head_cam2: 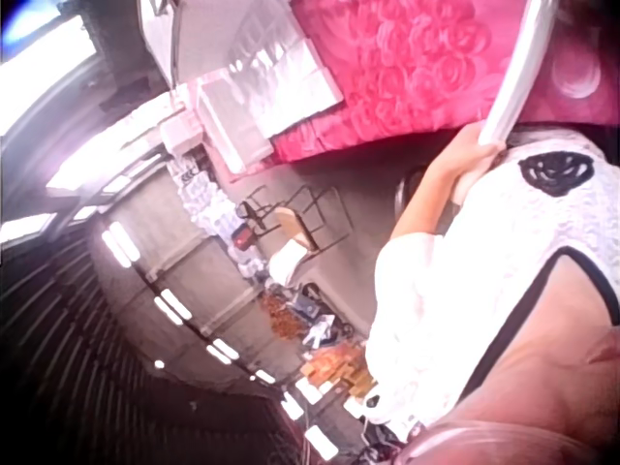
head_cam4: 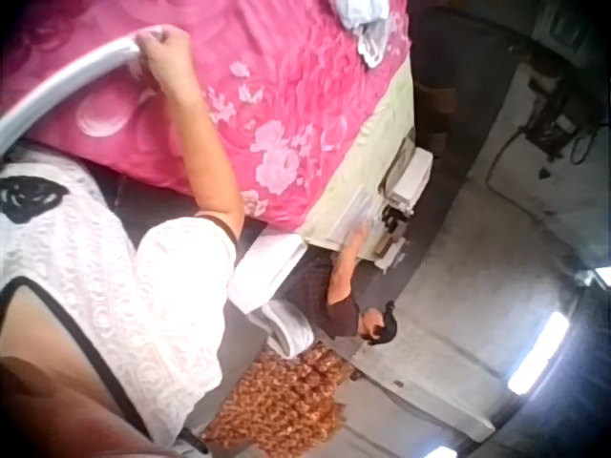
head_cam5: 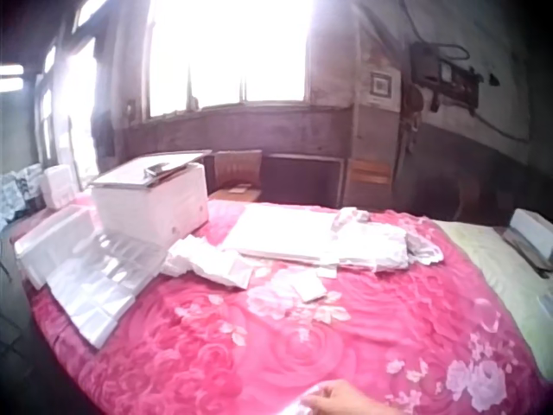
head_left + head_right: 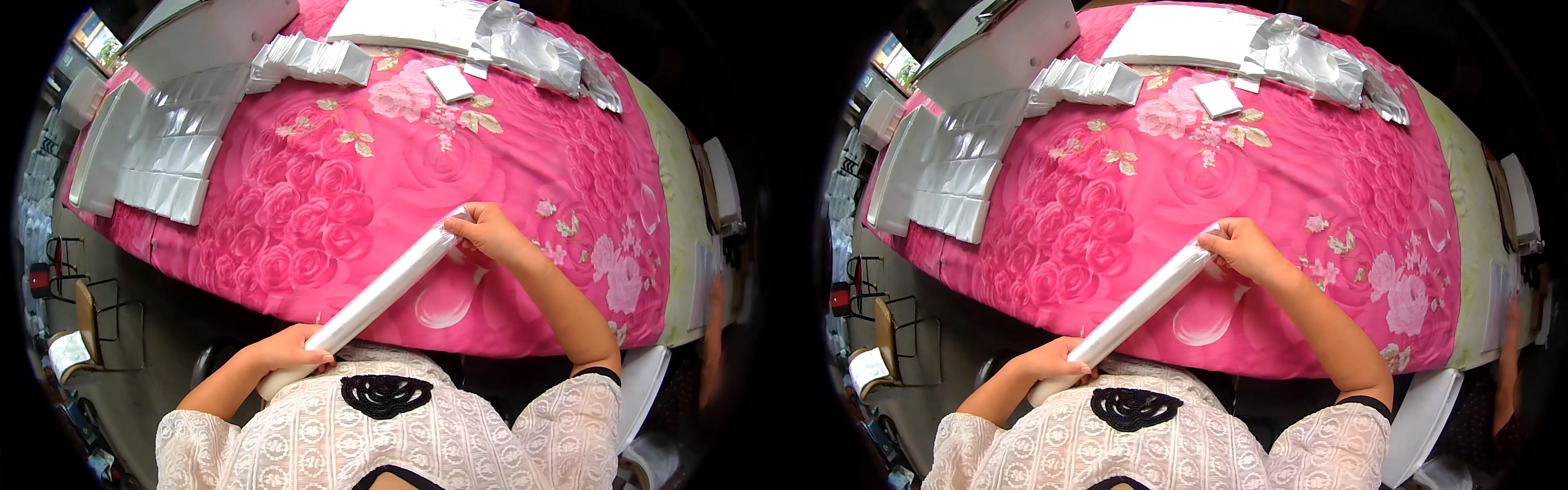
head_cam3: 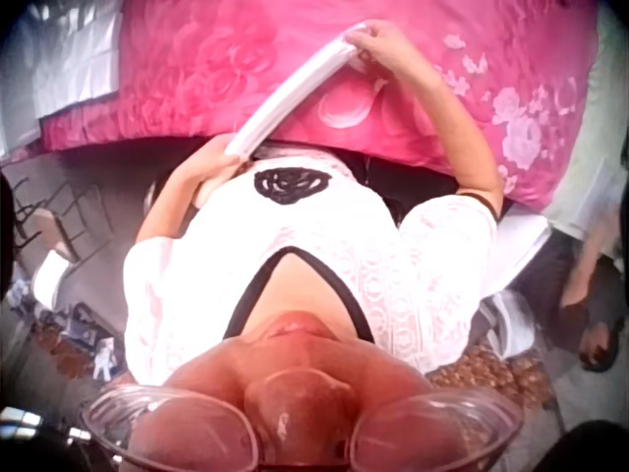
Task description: The person wraps small white rectangular objects in clear plastic film on a pink floral tablecloth. They unroll the film, place an object on it, fold the film around the object, and stack the wrapped items. The person also handles a large silver sheet, smoothing it out on the table.
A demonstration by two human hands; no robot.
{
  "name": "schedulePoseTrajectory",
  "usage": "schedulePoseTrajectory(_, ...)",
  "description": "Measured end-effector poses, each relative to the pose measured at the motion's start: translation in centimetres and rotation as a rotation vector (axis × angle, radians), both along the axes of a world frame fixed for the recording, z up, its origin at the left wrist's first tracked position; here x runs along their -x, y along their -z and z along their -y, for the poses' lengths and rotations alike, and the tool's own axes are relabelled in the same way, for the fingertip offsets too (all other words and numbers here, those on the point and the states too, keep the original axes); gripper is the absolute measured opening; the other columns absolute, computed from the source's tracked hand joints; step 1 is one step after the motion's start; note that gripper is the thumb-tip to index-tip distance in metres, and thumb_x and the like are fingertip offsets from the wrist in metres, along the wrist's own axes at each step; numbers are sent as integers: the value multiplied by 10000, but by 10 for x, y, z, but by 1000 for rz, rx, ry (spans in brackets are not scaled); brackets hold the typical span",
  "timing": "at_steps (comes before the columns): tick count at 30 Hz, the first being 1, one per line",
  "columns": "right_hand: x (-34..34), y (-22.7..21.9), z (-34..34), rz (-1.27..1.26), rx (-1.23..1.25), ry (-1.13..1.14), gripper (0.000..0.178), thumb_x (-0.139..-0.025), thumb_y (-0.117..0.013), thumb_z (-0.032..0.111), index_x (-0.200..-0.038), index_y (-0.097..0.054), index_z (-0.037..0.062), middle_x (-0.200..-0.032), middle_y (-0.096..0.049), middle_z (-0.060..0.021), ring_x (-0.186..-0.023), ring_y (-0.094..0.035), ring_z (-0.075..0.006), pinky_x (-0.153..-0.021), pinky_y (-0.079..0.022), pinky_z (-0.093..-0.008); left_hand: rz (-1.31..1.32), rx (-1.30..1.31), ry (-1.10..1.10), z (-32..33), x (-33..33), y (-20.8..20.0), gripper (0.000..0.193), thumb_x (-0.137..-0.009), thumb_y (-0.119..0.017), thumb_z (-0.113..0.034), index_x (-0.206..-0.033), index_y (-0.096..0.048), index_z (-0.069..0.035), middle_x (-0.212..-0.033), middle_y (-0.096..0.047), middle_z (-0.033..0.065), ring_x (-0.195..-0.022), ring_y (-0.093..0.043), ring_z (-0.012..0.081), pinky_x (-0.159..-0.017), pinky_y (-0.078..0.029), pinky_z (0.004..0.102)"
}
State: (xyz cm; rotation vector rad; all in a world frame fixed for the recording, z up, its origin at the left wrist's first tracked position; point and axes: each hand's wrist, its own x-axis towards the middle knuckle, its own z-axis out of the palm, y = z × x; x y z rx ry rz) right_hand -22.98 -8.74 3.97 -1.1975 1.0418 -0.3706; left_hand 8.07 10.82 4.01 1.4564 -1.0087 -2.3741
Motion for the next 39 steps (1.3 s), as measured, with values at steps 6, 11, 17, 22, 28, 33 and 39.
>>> schedulePoseTrajectory(6, 54, 21, 68, -130, 445, 325, 140, -852, -588, 131, -857, -634, -1, -711, -619, -2, -593, -520, -45, -538, -414, -198, 96, -50, 36, -12, -30, -1, 464, -771, -661, -195, -1150, -492, 12, -907, -618, 71, -793, -578, 122, -750, -475, 278)
schedulePoseTrajectory(11, 124, 16, 112, -297, 603, 478, 149, -848, -584, 133, -860, -634, -7, -709, -617, -1, -595, -528, -50, -531, -407, -197, -64, -151, 180, -37, -91, 2, 529, -745, -721, -217, -1174, -508, 7, -1022, -612, 62, -951, -554, 146, -876, -421, 301)
schedulePoseTrajectory(17, 41, 18, 110, -172, 566, 198, 166, -843, -599, 154, -890, -637, -1, -759, -635, -25, -652, -550, -74, -591, -436, -221, 204, 418, 570, 40, -52, -32, 479, -714, -749, -250, -1093, -564, -25, -946, -643, 94, -896, -599, 179, -782, -463, 301)
schedulePoseTrajectory(22, -32, 12, 107, -211, 575, -65, 160, -836, -601, 155, -856, -641, 1, -728, -624, -29, -659, -540, -80, -608, -437, -245, 571, 1081, 677, 106, 15, -48, 446, -665, -728, -241, -1020, -546, -40, -891, -603, 129, -817, -585, 313, -709, -466, 398)
schedulePoseTrajectory(28, -47, 13, 118, -127, 497, -159, 138, -825, -616, 139, -841, -646, 6, -727, -618, -14, -661, -538, -74, -615, -440, -243, 339, 1895, 568, 108, 57, -15, 573, -733, -673, -281, -1185, -472, 7, -1107, -540, 139, -1040, -523, 270, -951, -392, 395)
schedulePoseTrajectory(33, -50, 7, 127, -223, 441, -228, 153, -824, -620, 144, -885, -645, 5, -749, -627, -20, -669, -552, -82, -630, -449, -239, 231, 1649, 788, 81, 79, 18, 765, -776, -525, -465, -1291, -335, 68, -1353, -351, 198, -1289, -301, 299, -1098, -176, 411)
schedulePoseTrajectory(39, -45, -1, 106, -263, 809, 207, 219, -813, -624, 179, -953, -631, 10, -825, -626, -98, -718, -581, -176, -672, -464, -301, 273, 1587, 872, 75, 81, 25, 848, -784, -467, -522, -1351, -244, 67, -1429, -231, 198, -1346, -190, 298, -1111, -111, 423)
